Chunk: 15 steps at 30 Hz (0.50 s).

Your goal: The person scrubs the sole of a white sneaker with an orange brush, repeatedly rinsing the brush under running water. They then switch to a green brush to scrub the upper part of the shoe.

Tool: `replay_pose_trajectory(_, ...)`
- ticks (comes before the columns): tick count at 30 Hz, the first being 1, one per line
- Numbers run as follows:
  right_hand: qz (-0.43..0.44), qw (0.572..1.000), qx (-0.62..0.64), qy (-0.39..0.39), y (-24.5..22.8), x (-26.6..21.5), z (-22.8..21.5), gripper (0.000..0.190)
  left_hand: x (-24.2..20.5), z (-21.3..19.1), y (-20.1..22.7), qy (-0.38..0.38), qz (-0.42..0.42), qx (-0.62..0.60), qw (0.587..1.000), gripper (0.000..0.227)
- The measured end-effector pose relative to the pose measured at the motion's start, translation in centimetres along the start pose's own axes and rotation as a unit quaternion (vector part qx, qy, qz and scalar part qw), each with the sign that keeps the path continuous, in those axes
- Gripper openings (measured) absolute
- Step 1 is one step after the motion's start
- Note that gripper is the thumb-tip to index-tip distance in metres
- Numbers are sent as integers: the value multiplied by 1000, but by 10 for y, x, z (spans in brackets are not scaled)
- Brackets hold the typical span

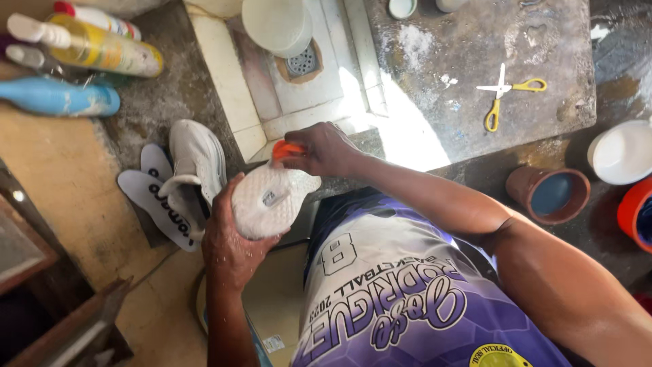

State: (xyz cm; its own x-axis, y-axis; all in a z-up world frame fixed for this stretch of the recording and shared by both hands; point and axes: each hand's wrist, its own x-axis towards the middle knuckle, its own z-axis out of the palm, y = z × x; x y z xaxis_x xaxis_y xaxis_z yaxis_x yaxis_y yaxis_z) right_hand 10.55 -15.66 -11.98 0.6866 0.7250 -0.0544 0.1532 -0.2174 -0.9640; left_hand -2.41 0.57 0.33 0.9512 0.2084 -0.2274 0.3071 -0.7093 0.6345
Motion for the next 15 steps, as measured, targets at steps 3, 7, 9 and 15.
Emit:
replay_pose_trajectory(3,13,987,163,-9,34,-4,13,36,-1,1,-2,10,-25,-7,1000,107)
replay_pose_trajectory(7,-188,980,61,-21,59,0,21,32,-5,0,-13,27,-45,-26,998,107)
replay_pose_trajectory(9,8,982,175,-72,67,4,22,29,-14,2,-20,45,-39,-32,998,108)
replay_pose_trajectory(15,-46,977,197,-63,71,-10,41,26,-36,9,-35,28,-76,-30,996,108)
